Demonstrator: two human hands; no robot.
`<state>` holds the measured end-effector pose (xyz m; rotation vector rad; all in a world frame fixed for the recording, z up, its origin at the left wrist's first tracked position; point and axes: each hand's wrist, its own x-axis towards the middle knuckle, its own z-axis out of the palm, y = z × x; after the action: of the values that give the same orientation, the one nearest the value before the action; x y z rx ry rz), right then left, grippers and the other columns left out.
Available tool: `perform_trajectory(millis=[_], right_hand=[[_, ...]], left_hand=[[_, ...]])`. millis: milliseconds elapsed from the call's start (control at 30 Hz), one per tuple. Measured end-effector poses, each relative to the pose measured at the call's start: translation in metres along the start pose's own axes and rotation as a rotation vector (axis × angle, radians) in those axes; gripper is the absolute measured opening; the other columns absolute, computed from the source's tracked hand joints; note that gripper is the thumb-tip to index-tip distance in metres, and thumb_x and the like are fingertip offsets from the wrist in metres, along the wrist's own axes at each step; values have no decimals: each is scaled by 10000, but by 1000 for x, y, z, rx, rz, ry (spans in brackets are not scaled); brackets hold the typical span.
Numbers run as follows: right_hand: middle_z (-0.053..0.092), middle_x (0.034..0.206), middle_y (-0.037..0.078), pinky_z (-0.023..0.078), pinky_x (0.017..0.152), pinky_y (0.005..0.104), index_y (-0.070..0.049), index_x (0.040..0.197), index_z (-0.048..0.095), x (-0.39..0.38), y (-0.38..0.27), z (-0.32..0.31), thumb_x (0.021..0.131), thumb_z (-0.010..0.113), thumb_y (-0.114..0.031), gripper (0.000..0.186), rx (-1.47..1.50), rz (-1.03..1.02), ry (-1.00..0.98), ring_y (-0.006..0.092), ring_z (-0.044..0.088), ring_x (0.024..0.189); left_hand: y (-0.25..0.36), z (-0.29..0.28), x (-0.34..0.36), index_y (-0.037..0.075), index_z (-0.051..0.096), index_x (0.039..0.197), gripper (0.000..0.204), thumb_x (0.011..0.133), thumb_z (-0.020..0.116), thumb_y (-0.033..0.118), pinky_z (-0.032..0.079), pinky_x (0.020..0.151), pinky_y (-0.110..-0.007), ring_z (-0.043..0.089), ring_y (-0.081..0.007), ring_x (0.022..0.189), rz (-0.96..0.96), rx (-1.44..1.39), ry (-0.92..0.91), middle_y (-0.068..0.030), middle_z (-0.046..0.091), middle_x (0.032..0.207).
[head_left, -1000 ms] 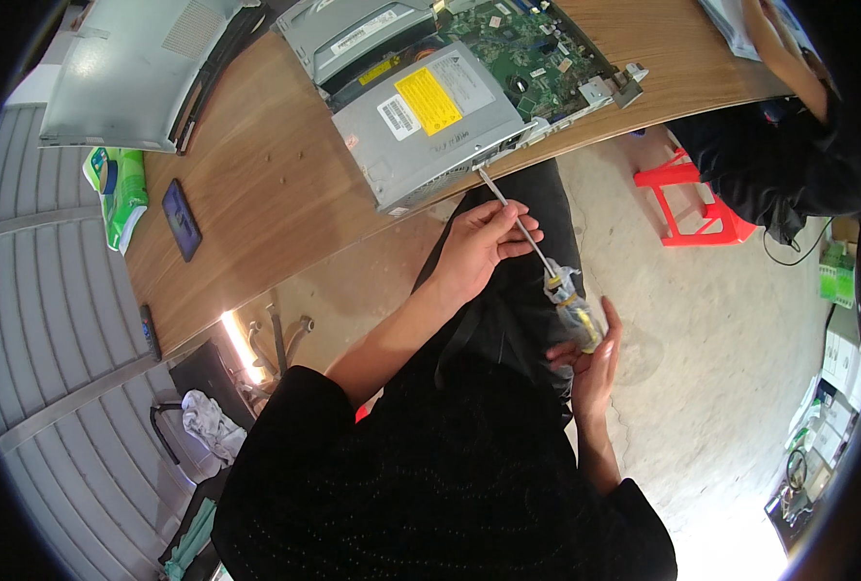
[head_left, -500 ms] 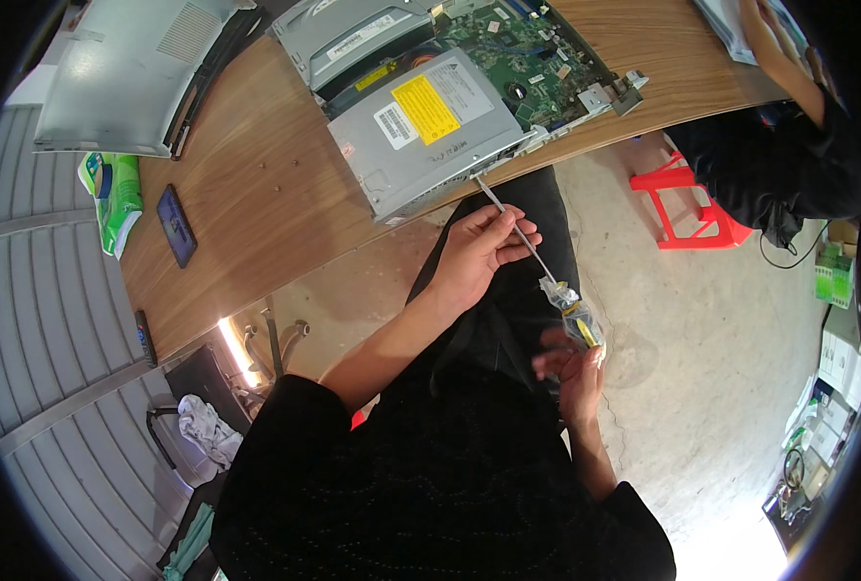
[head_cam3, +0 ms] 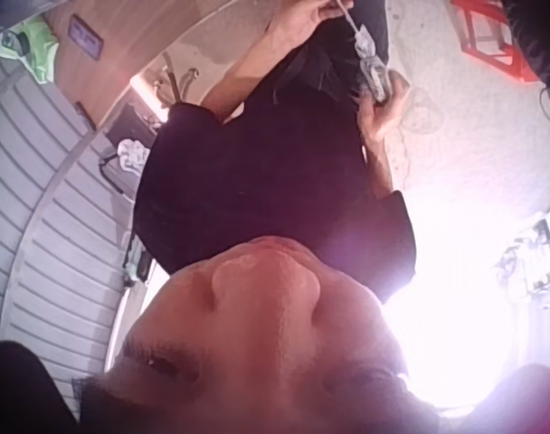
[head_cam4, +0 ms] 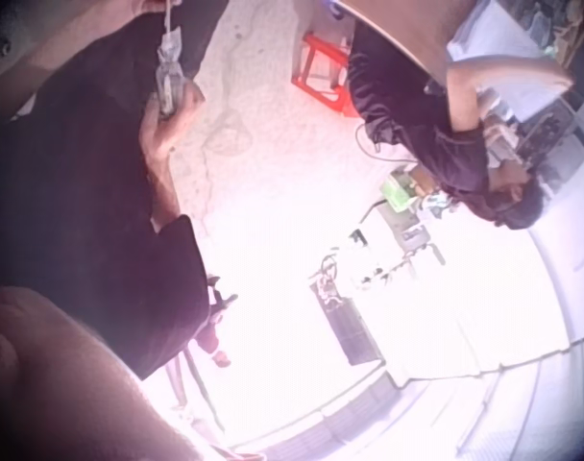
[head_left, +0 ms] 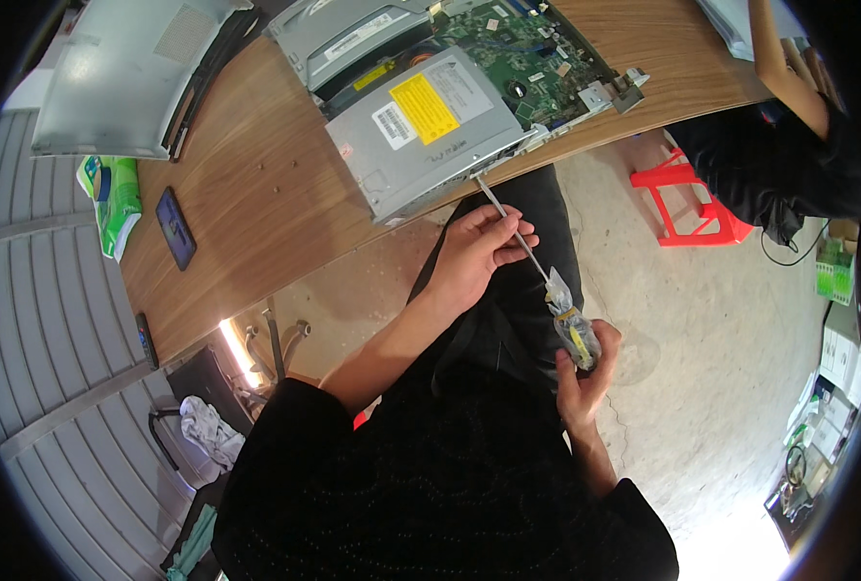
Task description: The person removes the cover of a computer case using a screwdriver, disconnects internal cables, and removes the power supply from the chassis by hand.
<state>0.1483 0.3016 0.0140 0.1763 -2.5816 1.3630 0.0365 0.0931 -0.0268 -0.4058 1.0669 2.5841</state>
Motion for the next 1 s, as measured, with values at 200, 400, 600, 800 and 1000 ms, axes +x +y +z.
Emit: perform_trajectory(millis=[200,400,600,800,1000], right_hand=[[584,1090,177,522,712,311,7,1247,493,6,0,-17,959,523,-220,368,783,802,-135,204,604,910],[561,1082,180,490,723,317,-2,1223,516,-3,8,-7,872,648,-78,383,98,186,-34,211,572,924],[506,1247,187,517,742,307,-38,1430,331,2,-18,6,895,653,-128,630,640,360,88,247,584,952],[611,1071,140,535,619,282,-46,1363,403,0,13,-19,1024,408,-410,498,922,821,-376,190,635,686],[587,1100,137,452,880,341,11,1139,558,10,-6,-8,823,660,-4,332,106,126,-35,235,582,961]], left_hand=[[5,0,3,16,586,1148,218,987,561,161,562,885,-374,678,-272,996,13,-9,-44,-127,675,1050],[11,9,-1,27,579,1148,218,988,564,174,559,889,-369,666,-265,1030,-24,-26,-50,-128,663,1083],[10,9,-1,26,603,1097,189,982,576,173,568,865,-370,690,-260,960,-68,80,6,-116,684,975],[11,9,-2,4,579,1195,265,1006,523,182,558,899,-384,676,-279,1013,-50,-11,-68,-151,678,1078],[6,1,3,4,549,1231,260,1011,494,131,536,956,-402,635,-281,1099,-89,83,43,-168,636,1180]])
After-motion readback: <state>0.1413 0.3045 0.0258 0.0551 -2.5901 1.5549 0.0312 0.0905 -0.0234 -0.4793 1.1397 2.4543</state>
